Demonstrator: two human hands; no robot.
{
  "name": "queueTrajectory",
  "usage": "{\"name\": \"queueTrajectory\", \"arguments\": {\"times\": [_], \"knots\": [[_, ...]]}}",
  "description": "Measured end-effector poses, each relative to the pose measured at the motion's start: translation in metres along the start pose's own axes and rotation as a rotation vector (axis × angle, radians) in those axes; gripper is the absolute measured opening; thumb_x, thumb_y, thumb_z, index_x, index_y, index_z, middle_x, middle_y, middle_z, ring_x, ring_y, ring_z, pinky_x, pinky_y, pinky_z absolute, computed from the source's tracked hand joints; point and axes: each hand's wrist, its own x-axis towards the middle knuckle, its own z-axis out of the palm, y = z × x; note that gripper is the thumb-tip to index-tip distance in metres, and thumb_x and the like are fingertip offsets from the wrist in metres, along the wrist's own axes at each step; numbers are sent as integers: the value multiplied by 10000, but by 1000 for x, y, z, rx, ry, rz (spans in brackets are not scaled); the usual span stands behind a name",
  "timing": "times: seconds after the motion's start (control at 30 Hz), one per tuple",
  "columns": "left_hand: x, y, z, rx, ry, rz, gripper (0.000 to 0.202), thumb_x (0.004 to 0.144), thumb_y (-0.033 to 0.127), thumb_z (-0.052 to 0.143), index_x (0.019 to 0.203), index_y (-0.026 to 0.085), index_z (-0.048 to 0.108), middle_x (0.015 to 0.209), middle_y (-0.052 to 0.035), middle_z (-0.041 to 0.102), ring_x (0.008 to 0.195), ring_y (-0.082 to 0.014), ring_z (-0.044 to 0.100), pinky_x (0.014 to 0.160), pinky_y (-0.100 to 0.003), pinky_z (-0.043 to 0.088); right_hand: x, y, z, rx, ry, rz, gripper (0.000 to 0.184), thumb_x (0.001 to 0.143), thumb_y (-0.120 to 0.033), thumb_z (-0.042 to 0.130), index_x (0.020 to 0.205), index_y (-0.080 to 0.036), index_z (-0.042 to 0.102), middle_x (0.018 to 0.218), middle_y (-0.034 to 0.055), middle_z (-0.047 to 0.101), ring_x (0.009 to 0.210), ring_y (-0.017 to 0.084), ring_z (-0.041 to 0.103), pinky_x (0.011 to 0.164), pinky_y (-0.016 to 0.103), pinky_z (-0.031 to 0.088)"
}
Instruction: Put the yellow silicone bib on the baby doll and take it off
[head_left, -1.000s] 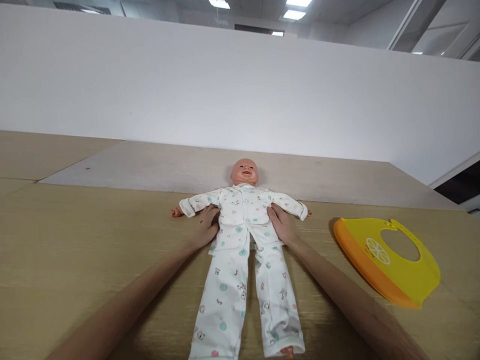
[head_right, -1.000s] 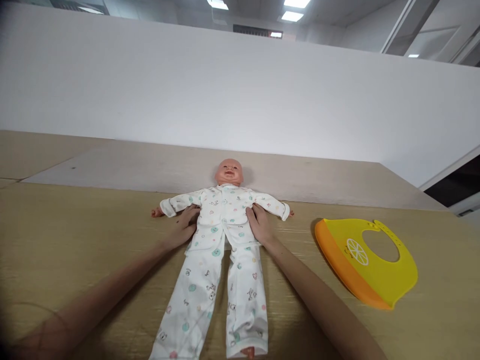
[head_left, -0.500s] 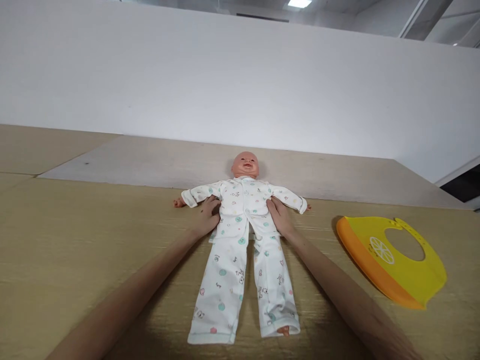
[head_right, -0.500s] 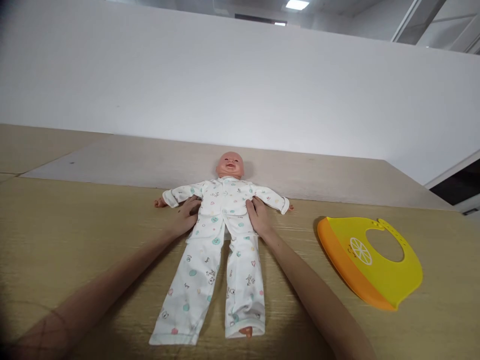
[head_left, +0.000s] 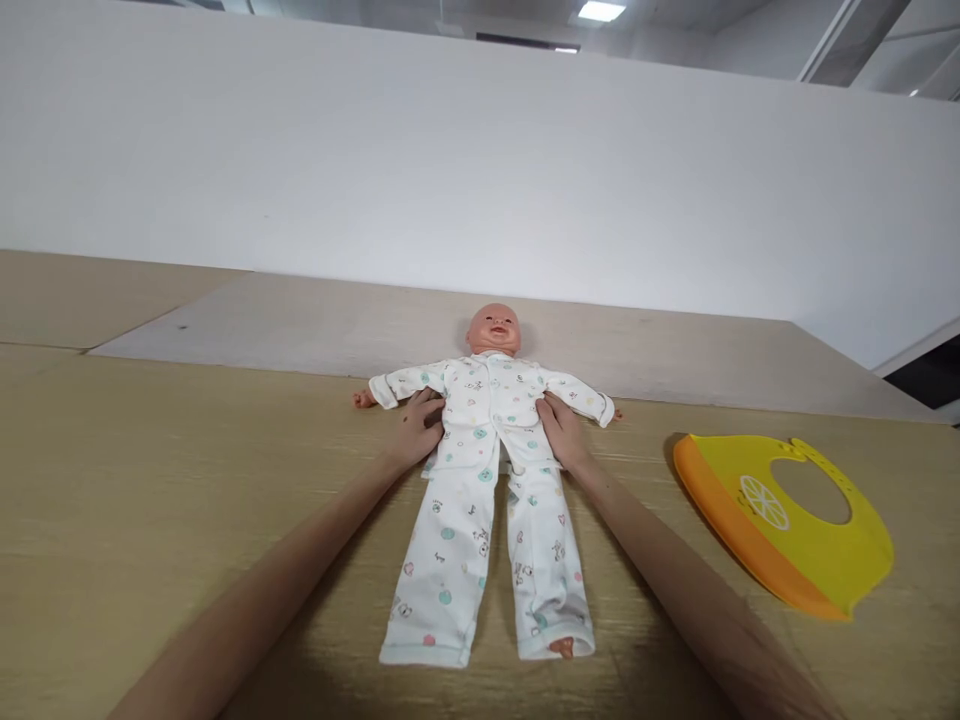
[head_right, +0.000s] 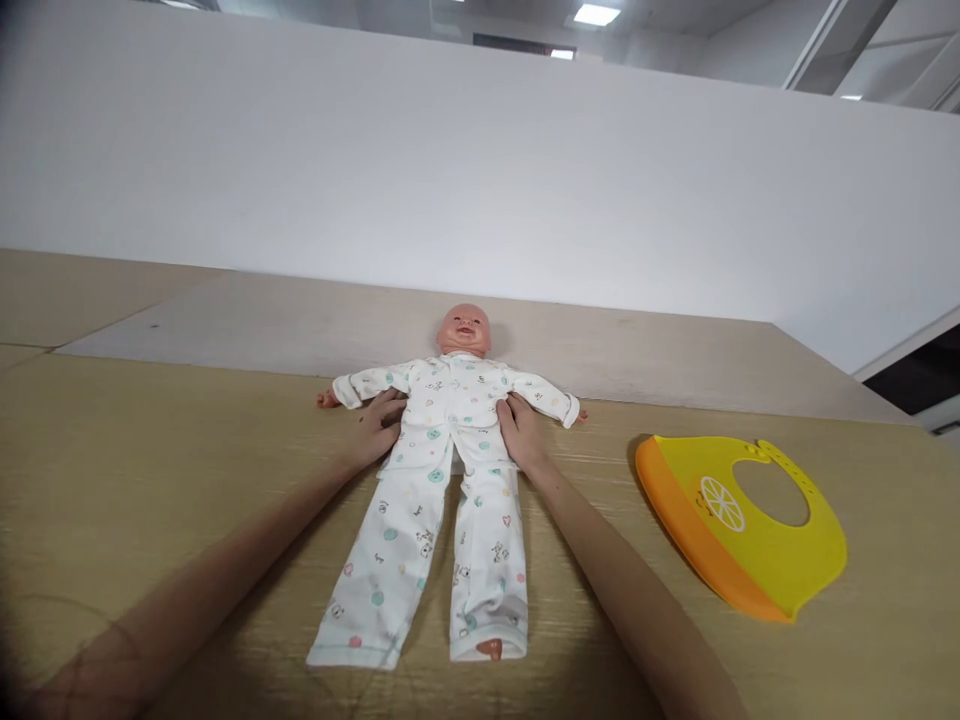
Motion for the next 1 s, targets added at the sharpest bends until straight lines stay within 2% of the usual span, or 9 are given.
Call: {"name": "queueTrajectory", "arguments": {"times": [0.1, 0.17, 0.23, 0.3, 0.4, 0.53, 0.6, 0.73, 1.0], "knots": [[0, -10, 3, -29, 74, -6, 357, 719, 144, 455, 1000, 196, 669, 1184, -51, 654, 1181, -213, 564, 1016, -359, 460, 0, 3, -1, -10, 36, 48, 371, 892, -469, 355, 852, -169, 571, 970, 63, 638, 932, 187, 555, 890, 291, 409], [0, -18, 2, -18, 157, -17, 330, 743, 167, 459, 1018, 182, 641, 1102, -64, 679, 1064, -201, 612, 948, -337, 485, 2, 8, -6, -8, 70, 85, 382, 878, -448, 383, 952, -166, 629, 1063, 61, 656, 1011, 197, 569, 939, 303, 411], [1, -26, -4, 105, 259, -17, 294, 758, 187, 480, 1010, 175, 631, 1006, -75, 683, 977, -217, 612, 905, -353, 476, 5, 15, -13, -37, 95, 121, 371, 855, -403, 417, 990, -160, 663, 1081, 60, 669, 1027, 202, 586, 956, 315, 420], [2, -32, -14, 304, 314, -5, 283, 763, 211, 520, 1016, 164, 638, 990, -102, 660, 982, -255, 577, 905, -386, 438, 8, 23, -21, -122, 99, 136, 344, 833, -341, 433, 962, -149, 687, 1040, 65, 685, 990, 204, 609, 939, 324, 441], [4, -36, -31, 542, 266, -18, 328, 790, 284, 561, 1087, 175, 647, 1076, -140, 609, 1026, -307, 524, 888, -418, 390, 11, 33, -30, -299, 68, 83, 335, 821, -263, 430, 968, -137, 704, 1037, 72, 690, 984, 208, 622, 934, 337, 456], [6, -36, -43, 668, 218, -58, 295, 871, 304, 479, 1083, 205, 658, 1129, -150, 577, 1034, -325, 491, 846, -421, 352, 11, 40, -29, -444, 31, -33, 374, 820, -204, 433, 1085, -131, 688, 1181, 75, 644, 1123, 209, 580, 1018, 334, 426], [7, -36, -43, 688, 219, -61, 300, 890, 288, 439, 1079, 201, 656, 1122, -152, 579, 1035, -328, 480, 835, -419, 338, 10, 42, -26, -476, 7, -63, 377, 823, -195, 440, 1109, -133, 678, 1223, 74, 622, 1162, 208, 558, 1039, 332, 416], [9, -39, -41, 701, 227, -59, 332, 906, 263, 385, 1103, 198, 644, 1119, -148, 589, 1029, -322, 475, 828, -413, 328, 10, 43, -25, -497, 9, -32, 365, 816, -192, 459, 1105, -127, 673, 1231, 81, 612, 1172, 223, 548, 1037, 353, 418], [10, -47, -38, 692, 272, -69, 329, 906, 260, 372, 1079, 189, 643, 1116, -146, 604, 1013, -310, 495, 831, -406, 337, 11, 47, -26, -470, 24, -50, 332, 809, -198, 454, 1050, -145, 675, 1195, 65, 626, 1121, 210, 557, 984, 330, 422]]}}
